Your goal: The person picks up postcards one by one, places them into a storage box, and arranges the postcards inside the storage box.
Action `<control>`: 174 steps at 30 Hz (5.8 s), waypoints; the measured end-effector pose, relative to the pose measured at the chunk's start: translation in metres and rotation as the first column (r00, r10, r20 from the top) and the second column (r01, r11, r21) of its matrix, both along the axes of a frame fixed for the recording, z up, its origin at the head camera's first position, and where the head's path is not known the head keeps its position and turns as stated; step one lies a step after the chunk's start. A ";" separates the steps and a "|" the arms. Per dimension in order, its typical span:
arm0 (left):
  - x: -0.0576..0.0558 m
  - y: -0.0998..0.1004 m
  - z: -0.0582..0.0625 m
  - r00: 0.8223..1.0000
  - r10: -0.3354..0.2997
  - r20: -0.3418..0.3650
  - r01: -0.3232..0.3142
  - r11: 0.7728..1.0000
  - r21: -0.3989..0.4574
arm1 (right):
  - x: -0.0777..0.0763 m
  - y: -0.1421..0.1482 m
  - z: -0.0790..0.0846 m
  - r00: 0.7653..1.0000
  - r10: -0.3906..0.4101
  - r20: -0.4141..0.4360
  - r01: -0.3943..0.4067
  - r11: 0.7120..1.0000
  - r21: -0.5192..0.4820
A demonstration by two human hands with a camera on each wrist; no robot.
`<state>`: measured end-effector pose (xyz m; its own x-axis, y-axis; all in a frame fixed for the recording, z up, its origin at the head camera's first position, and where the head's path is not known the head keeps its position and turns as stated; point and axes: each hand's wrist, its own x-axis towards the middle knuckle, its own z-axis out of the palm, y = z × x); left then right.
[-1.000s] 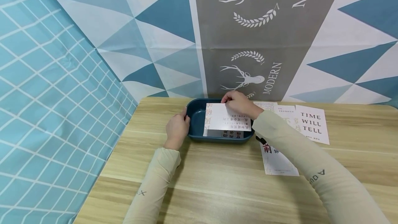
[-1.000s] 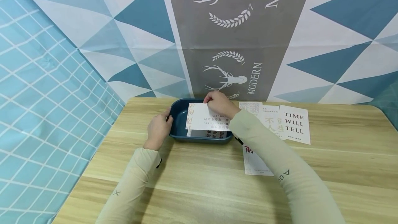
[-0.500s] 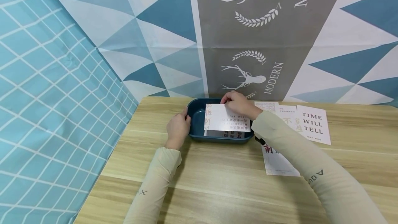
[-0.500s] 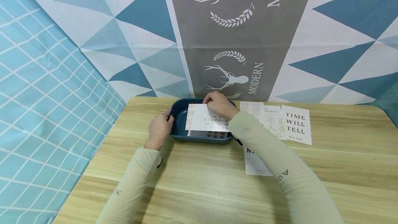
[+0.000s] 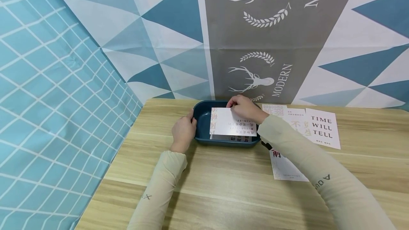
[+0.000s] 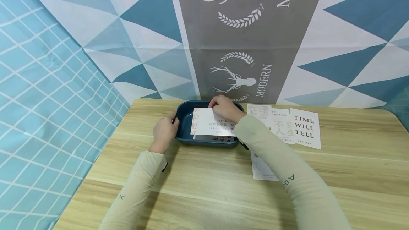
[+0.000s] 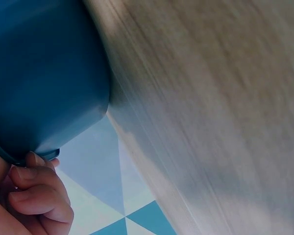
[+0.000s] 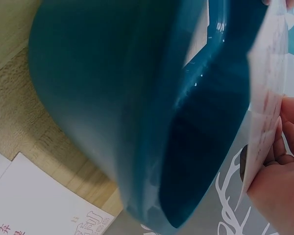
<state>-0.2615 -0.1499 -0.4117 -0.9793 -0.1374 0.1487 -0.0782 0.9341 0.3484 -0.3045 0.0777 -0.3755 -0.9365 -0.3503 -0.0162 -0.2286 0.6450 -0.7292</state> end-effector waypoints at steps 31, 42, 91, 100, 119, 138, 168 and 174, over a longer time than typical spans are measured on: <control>0.000 0.000 -0.002 1.000 -0.003 -0.004 0.003 1.000 0.014 | -0.001 -0.003 -0.011 1.000 0.023 0.001 -0.023 1.000 0.010; 0.000 0.000 -0.002 1.000 -0.002 -0.008 0.002 1.000 0.014 | -0.001 -0.002 -0.018 1.000 0.014 0.017 -0.015 1.000 0.020; 0.002 0.000 0.000 1.000 -0.008 -0.010 0.008 1.000 0.006 | 0.000 -0.003 -0.040 1.000 0.004 0.030 -0.006 0.998 0.064; 0.003 0.000 0.000 1.000 -0.010 -0.007 0.010 1.000 0.011 | -0.001 -0.004 -0.047 0.999 0.026 0.044 -0.029 0.997 0.076; 0.003 -0.001 0.000 1.000 -0.017 -0.016 0.017 1.000 0.004 | 0.005 -0.001 -0.048 0.986 0.157 -0.055 -0.145 0.973 0.180; 0.000 -0.001 0.000 1.000 -0.016 0.006 0.016 1.000 -0.004 | 0.007 -0.003 -0.045 0.983 0.154 -0.099 -0.113 0.936 0.332; 0.003 -0.001 0.000 1.000 -0.018 -0.003 0.018 1.000 0.008 | 0.021 0.018 -0.021 0.990 0.088 -0.115 -0.049 0.951 0.307; 0.004 -0.004 0.001 1.000 -0.012 0.007 0.012 1.000 -0.005 | 0.024 0.028 -0.005 0.983 0.069 -0.168 -0.026 0.969 0.244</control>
